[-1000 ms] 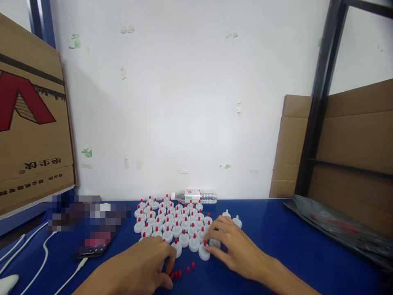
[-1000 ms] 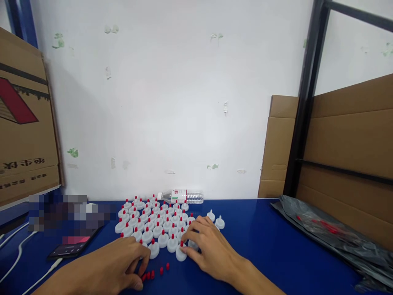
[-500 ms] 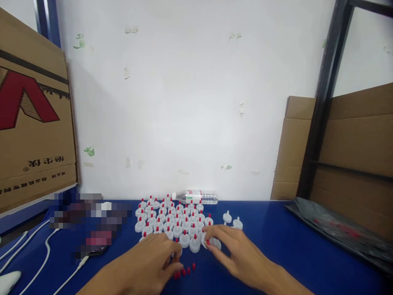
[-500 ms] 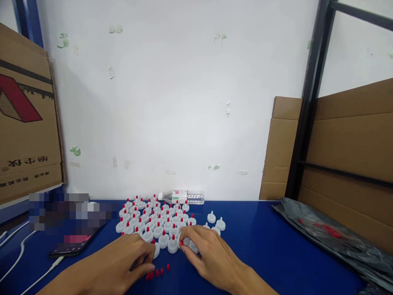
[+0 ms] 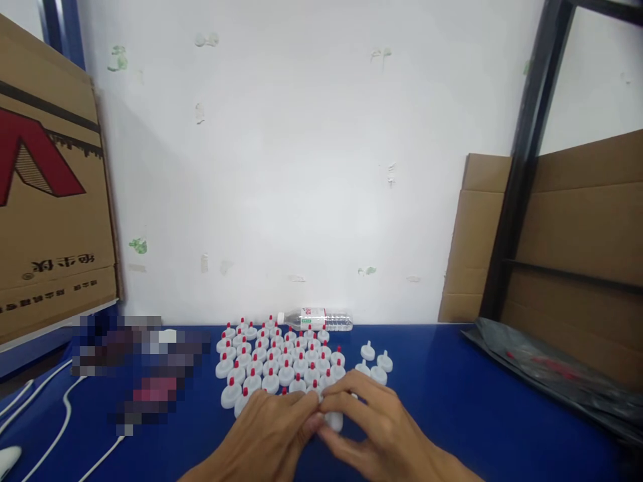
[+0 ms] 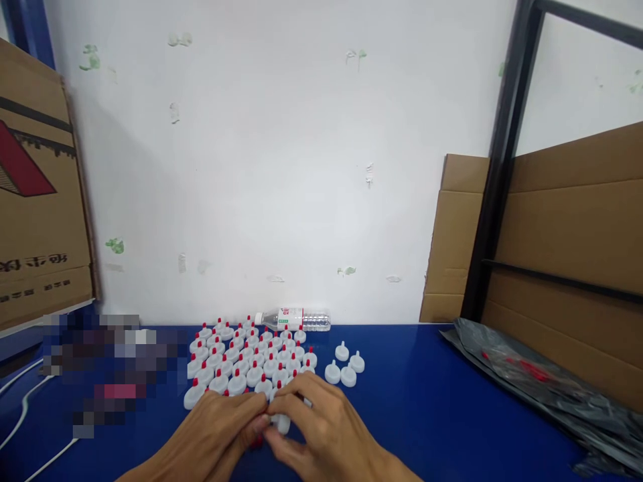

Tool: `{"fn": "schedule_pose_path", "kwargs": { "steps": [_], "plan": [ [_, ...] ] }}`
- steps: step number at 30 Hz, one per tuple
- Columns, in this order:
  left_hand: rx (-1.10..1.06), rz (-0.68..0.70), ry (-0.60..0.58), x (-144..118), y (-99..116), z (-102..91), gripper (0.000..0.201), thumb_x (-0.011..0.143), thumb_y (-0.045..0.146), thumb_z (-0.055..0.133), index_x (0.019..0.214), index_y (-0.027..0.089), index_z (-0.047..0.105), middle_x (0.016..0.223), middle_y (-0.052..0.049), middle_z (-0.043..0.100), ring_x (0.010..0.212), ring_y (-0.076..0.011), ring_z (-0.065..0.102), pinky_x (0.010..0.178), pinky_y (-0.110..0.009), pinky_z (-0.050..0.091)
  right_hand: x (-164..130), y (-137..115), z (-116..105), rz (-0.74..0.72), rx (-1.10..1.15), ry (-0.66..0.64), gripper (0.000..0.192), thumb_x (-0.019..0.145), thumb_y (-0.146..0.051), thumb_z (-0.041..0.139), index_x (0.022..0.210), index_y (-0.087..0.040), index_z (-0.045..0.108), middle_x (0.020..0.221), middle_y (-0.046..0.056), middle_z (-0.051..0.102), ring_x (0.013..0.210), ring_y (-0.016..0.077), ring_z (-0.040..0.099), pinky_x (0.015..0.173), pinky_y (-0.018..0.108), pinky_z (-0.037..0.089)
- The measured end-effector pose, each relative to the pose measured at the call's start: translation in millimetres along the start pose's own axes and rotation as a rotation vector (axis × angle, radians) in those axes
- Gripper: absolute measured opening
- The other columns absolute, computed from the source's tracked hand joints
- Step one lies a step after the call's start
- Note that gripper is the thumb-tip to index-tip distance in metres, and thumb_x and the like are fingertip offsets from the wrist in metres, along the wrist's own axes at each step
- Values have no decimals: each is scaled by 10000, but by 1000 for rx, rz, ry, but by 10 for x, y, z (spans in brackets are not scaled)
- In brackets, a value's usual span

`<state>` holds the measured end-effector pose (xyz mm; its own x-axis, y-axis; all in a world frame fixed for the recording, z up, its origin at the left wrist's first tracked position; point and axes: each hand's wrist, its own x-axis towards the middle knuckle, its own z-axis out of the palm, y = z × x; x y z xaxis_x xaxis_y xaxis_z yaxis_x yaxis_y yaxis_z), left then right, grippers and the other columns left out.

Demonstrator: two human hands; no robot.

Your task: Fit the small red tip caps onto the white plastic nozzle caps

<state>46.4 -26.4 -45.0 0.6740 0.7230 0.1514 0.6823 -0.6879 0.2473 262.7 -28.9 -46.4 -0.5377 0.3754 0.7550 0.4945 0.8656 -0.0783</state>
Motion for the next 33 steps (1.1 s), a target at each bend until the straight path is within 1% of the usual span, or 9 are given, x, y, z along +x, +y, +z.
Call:
{"fn": "schedule_pose_path", "kwargs": {
  "steps": [3,5,7,9,13,17,20,25,33],
  "plan": [
    [-123,-44,108,-95,-1,-171,539,1051,512,69,821,258,486,790,-23,638,727,-195,565,723,-307,455,-13,249,-105,50,-222,-1,189,1004,-149,485,1043,-209,660,1003,97,714,875,217,699,723,318,557],
    [-134,-104,162,-125,-24,-314,569,1053,562,80,845,251,508,827,-11,635,771,-185,559,760,-296,456,-10,381,-179,147,-289,11,148,1008,-194,508,1015,-219,654,992,87,717,884,235,693,762,357,544],
    [-53,-98,118,-113,-78,-422,584,1066,540,103,821,234,537,804,-11,631,759,-184,556,755,-304,429,5,421,-219,264,-261,22,103,1003,-251,542,1005,-231,643,965,67,719,871,233,684,784,367,530],
    [62,-81,41,-81,-145,-465,600,1077,496,130,769,216,563,757,-25,630,730,-193,560,734,-322,396,22,378,-211,315,-177,1,87,1000,-281,558,1002,-237,633,957,52,718,890,227,671,816,366,515],
    [136,-112,-49,-65,-199,-412,585,1078,408,159,763,201,607,756,-64,662,741,-224,602,711,-341,382,13,240,-105,250,-62,-106,62,988,-261,582,978,-226,633,982,45,697,945,225,631,867,378,472],
    [156,-161,-151,-147,-163,-357,285,988,344,390,884,210,619,929,-105,690,838,-275,638,703,-357,408,-41,205,-4,236,-30,-186,42,961,-257,638,941,-221,648,879,19,676,865,204,598,833,361,436],
    [180,-181,-215,-201,-171,-355,152,909,305,480,863,224,600,924,-105,690,829,-296,644,672,-364,406,-72,210,24,239,-6,-269,25,952,-251,654,936,-232,656,883,2,682,888,197,595,872,362,410],
    [143,-194,-273,-196,-189,-361,97,870,306,522,823,240,575,874,-79,688,809,-294,656,618,-344,380,-75,221,-14,254,-63,-374,73,965,-248,616,1023,-241,659,1006,22,690,986,219,590,942,397,383],
    [106,-216,-253,-174,-124,-339,146,889,375,528,895,241,584,924,-101,689,851,-312,660,647,-362,404,-36,236,-108,233,-153,-434,99,966,-218,581,994,-253,670,969,27,689,973,229,587,940,416,392]
  ]
}}
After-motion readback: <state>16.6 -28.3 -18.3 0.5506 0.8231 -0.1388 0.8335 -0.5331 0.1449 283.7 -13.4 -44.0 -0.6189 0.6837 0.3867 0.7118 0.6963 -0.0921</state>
